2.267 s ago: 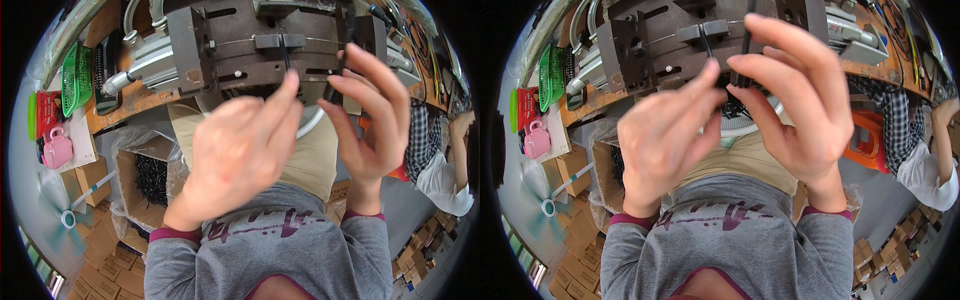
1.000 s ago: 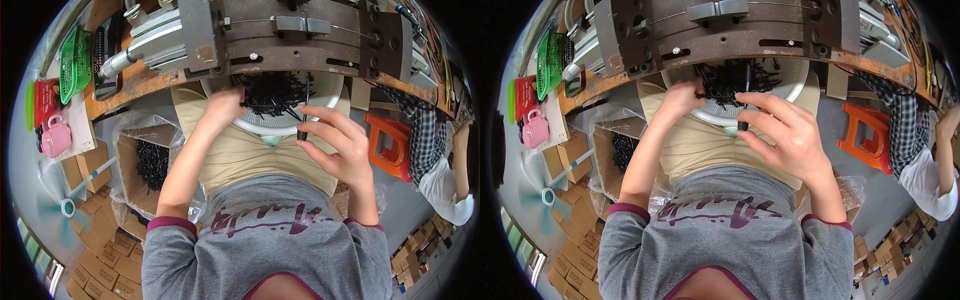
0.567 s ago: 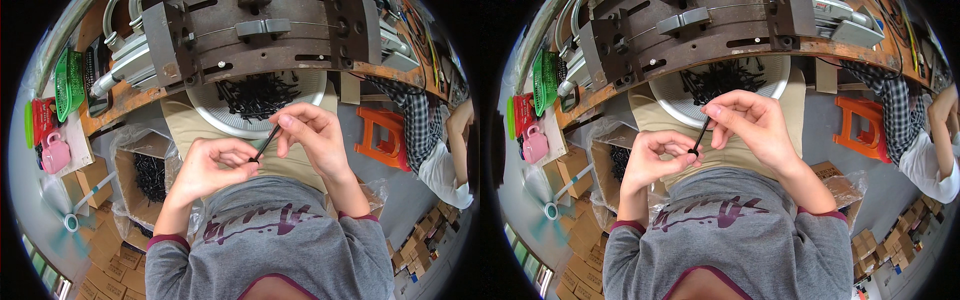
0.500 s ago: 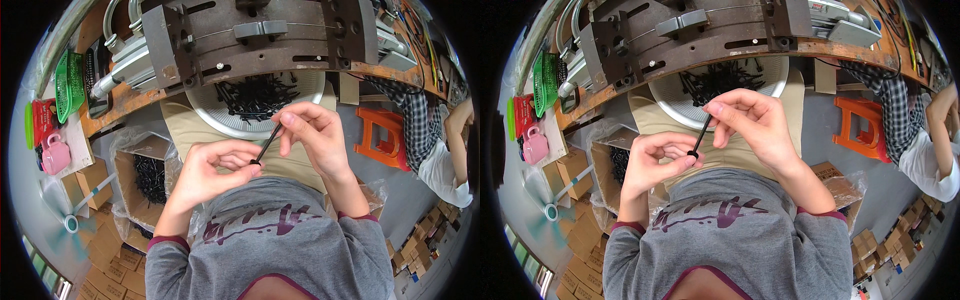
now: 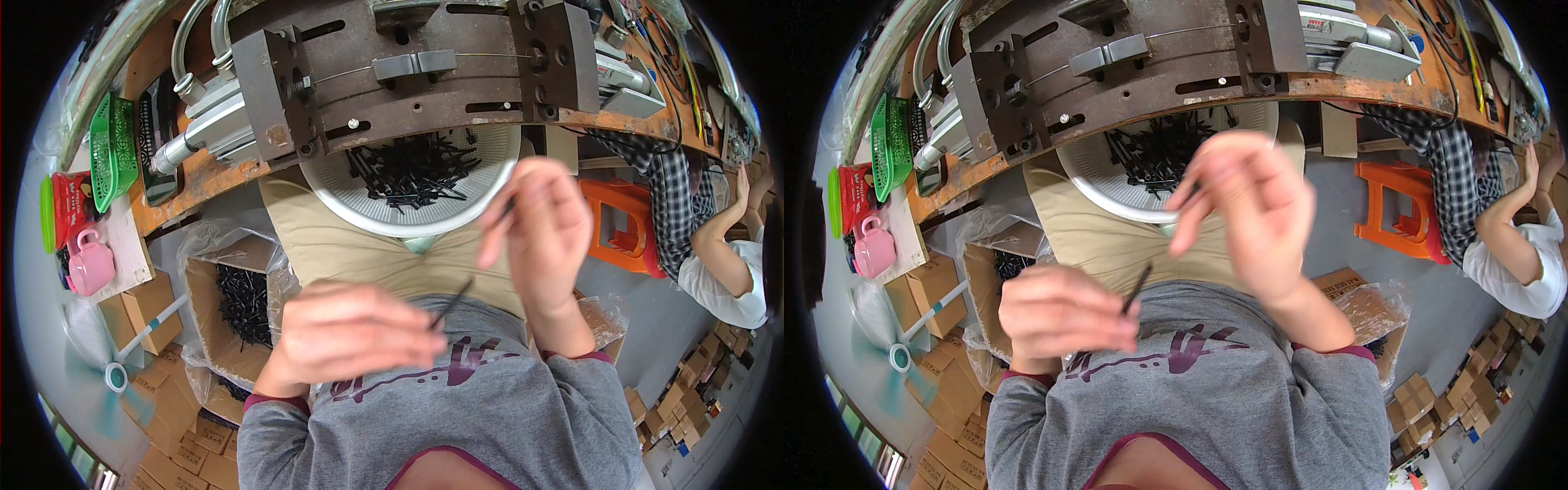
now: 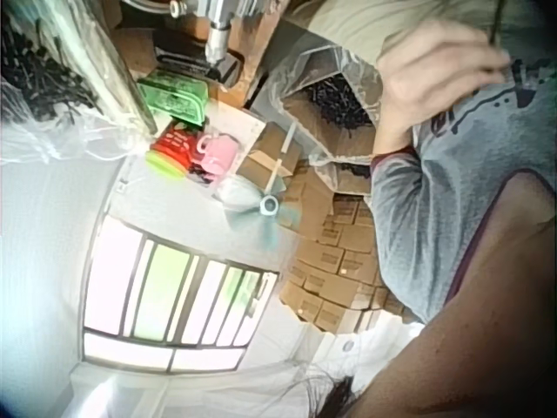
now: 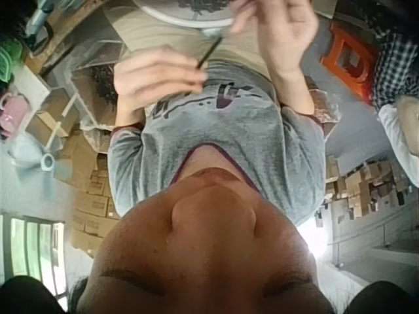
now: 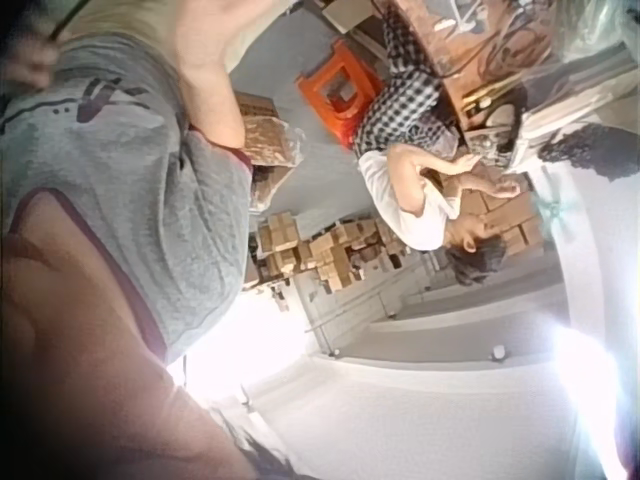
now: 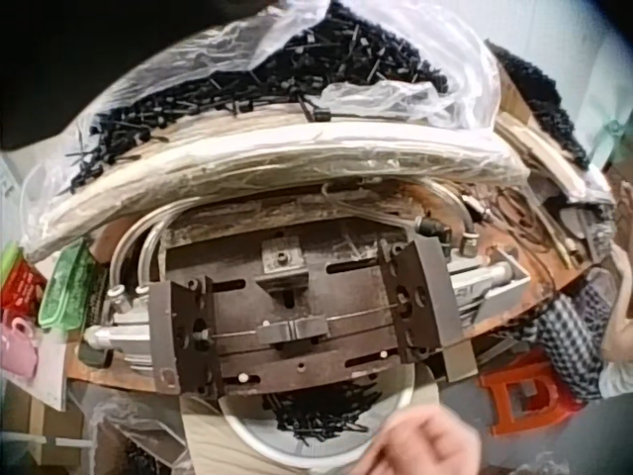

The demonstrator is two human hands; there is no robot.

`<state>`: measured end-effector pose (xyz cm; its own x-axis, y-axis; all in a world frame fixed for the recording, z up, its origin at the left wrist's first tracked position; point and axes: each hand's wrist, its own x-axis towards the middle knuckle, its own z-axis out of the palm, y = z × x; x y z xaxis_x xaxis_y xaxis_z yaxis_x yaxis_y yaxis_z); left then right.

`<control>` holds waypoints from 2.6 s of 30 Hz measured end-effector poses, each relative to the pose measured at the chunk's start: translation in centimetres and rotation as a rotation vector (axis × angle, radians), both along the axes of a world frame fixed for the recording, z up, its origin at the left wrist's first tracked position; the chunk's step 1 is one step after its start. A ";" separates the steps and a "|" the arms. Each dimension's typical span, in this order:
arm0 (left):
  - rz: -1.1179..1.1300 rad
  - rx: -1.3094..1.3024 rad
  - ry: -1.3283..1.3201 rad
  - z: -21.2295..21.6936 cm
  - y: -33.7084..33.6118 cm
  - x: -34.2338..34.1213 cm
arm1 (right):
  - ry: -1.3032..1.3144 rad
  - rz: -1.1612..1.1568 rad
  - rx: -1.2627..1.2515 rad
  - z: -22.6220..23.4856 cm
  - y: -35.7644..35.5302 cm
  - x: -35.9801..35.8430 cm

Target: Assembling small black plastic parts using a pneumatic press or jig.

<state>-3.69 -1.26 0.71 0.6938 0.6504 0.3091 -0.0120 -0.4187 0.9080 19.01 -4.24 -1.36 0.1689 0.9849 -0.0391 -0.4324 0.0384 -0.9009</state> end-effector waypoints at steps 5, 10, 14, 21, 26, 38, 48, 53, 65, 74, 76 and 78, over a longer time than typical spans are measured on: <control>0.071 0.072 -0.001 0.1 -0.1 0.5 | -0.019 0.069 -0.046 0.5 0.1 0.1; 0.045 0.181 -0.023 -0.1 0.1 1.1 | 0.092 0.187 0.046 0.7 -0.2 -0.7; 0.050 0.211 -0.050 -0.1 0.0 1.2 | 0.020 0.195 0.133 0.4 0.2 -1.0; 0.055 0.199 -0.055 -0.1 0.0 0.8 | 0.062 0.174 0.136 0.8 0.5 -1.0; 0.072 0.208 -0.047 0.0 -0.1 0.8 | 0.053 0.176 0.130 0.9 0.4 -1.2; 0.065 0.177 -0.037 0.3 -0.1 0.9 | -0.044 0.142 0.202 0.8 0.2 -1.3; 0.062 0.195 -0.059 -0.2 0.1 0.8 | 0.007 0.183 0.180 1.1 -0.2 -1.5; 0.051 0.168 -0.051 -0.1 0.1 0.7 | 0.023 0.187 0.165 1.0 -0.2 -1.5; 0.182 0.378 0.090 0.5 0.3 1.6 | 0.073 0.334 -0.049 1.5 1.1 -0.4; 0.507 0.630 0.295 -0.5 4.3 5.4 | -0.392 0.049 -0.061 2.1 0.3 0.7; 0.582 0.702 0.373 -1.2 4.9 6.3 | -0.501 0.042 -0.030 2.4 0.3 0.9; 0.595 0.705 0.431 -0.7 5.2 6.5 | -0.564 0.035 0.017 2.7 0.3 1.3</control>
